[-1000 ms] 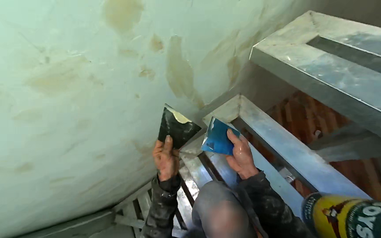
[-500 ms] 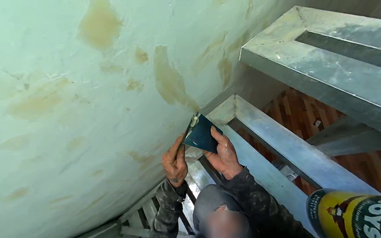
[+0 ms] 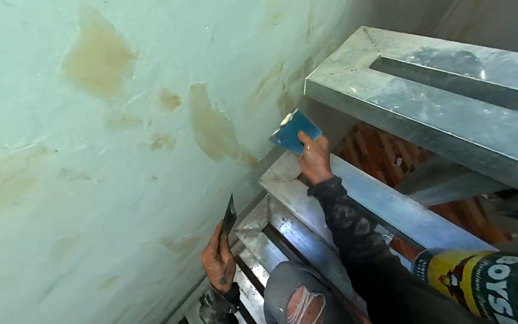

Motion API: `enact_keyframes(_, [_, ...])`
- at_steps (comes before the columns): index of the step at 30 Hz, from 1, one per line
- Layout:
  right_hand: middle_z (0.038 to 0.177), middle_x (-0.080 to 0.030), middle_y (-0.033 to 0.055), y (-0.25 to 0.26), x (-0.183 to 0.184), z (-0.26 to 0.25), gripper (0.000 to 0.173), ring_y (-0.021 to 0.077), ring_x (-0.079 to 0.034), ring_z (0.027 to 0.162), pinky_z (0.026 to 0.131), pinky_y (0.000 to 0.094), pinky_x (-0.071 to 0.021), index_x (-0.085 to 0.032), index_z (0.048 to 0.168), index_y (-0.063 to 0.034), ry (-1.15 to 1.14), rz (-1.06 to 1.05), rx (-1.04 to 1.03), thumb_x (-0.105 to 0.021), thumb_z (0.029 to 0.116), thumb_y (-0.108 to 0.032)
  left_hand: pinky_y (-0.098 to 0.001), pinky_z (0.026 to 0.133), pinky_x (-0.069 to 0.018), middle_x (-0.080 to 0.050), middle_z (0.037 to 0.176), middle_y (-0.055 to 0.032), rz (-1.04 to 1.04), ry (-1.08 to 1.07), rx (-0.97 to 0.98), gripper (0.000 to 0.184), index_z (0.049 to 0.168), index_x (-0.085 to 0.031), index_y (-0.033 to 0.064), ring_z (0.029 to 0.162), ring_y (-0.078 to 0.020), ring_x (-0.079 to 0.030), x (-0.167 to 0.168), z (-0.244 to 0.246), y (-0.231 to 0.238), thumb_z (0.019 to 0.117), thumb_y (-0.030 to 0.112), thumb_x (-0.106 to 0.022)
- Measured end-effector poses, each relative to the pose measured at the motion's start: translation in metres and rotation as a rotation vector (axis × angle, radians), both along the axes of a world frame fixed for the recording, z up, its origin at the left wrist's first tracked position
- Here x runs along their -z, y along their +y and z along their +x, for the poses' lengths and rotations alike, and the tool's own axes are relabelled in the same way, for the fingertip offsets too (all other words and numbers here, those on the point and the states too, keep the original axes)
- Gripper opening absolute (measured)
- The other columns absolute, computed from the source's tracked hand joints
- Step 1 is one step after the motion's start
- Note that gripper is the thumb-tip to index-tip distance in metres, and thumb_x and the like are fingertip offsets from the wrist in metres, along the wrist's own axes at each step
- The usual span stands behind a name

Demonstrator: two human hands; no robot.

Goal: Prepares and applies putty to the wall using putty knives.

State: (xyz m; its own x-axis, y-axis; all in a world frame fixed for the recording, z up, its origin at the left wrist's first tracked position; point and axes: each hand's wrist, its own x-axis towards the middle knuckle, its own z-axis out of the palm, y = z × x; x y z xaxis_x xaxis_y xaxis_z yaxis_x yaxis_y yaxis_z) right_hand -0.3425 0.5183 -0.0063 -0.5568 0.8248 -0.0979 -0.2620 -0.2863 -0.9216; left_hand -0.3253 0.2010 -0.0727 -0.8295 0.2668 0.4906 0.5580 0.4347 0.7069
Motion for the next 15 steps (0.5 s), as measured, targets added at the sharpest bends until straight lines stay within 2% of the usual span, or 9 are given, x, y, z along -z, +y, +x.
enact_keyframes(1, [0.110, -0.069, 0.0134, 0.016, 0.003, -0.015, 0.024, 0.0181, -0.069, 0.101, 0.089, 0.0382, -0.0590, -0.062, 0.120, 0.0017, -0.040, 0.120, 0.058, -0.060, 0.0981, -0.006, -0.0224, 0.091, -0.0563, -0.075, 0.105, -0.0199, 0.023, -0.027, -0.007, 0.030, 0.119, -0.067, -0.0128, 0.097, -0.0077, -0.073, 0.005, 0.002, -0.005, 0.0997, 0.003, -0.051])
enact_keyframes(3, [0.107, -0.070, 0.0151, 0.037, 0.003, -0.036, 0.024, 0.0191, -0.069, 0.100, 0.087, 0.0397, -0.0583, -0.065, 0.115, 0.0033, -0.163, 0.232, 0.106, -0.062, 0.0922, -0.001, -0.0204, 0.092, -0.0550, -0.074, 0.106, -0.0212, 0.075, -0.080, -0.034, 0.030, 0.119, -0.067, -0.0144, 0.099, -0.0063, -0.072, 0.012, 0.005, -0.013, 0.0994, 0.002, -0.052])
enact_keyframes(6, [0.109, -0.068, 0.0172, 0.051, 0.000, -0.057, 0.023, 0.0234, -0.067, 0.100, 0.084, 0.0439, -0.0566, -0.065, 0.117, 0.0020, -0.295, 0.195, 0.132, -0.060, 0.0954, -0.003, -0.0197, 0.094, -0.0540, -0.073, 0.109, -0.0219, 0.119, -0.157, -0.062, 0.030, 0.119, -0.066, -0.0150, 0.101, -0.0060, -0.071, 0.023, 0.009, -0.025, 0.0994, 0.002, -0.052])
enact_keyframes(9, [0.113, -0.067, 0.0193, 0.058, 0.001, -0.069, 0.025, 0.0271, -0.067, 0.102, 0.084, 0.0465, -0.0580, -0.063, 0.121, 0.0016, -0.316, 0.117, 0.154, -0.058, 0.0974, -0.004, -0.0179, 0.091, -0.0548, -0.075, 0.105, -0.0188, 0.145, -0.183, -0.085, 0.029, 0.118, -0.067, -0.0142, 0.097, -0.0029, -0.072, 0.032, 0.009, -0.039, 0.0993, 0.004, -0.053])
enact_keyframes(12, [0.116, -0.064, 0.0198, 0.061, -0.002, -0.075, 0.028, 0.0284, -0.068, 0.099, 0.078, 0.0451, -0.0604, -0.058, 0.127, -0.0007, -0.300, 0.006, 0.151, -0.056, 0.0995, -0.006, -0.0164, 0.090, -0.0543, -0.075, 0.105, -0.0180, 0.162, -0.213, -0.105, 0.029, 0.117, -0.067, -0.0144, 0.096, -0.0008, -0.071, 0.039, 0.011, -0.051, 0.0992, 0.004, -0.053])
enact_keyframes(15, [0.116, -0.064, 0.0203, 0.061, -0.009, -0.081, 0.030, 0.0285, -0.070, 0.096, 0.076, 0.0437, -0.0624, -0.057, 0.129, -0.0006, -0.272, -0.017, 0.162, -0.055, 0.1000, -0.005, -0.0164, 0.091, -0.0545, -0.074, 0.106, -0.0175, 0.166, -0.237, -0.108, 0.029, 0.117, -0.067, -0.0139, 0.097, -0.0001, -0.070, 0.049, 0.012, -0.062, 0.0998, 0.005, -0.053])
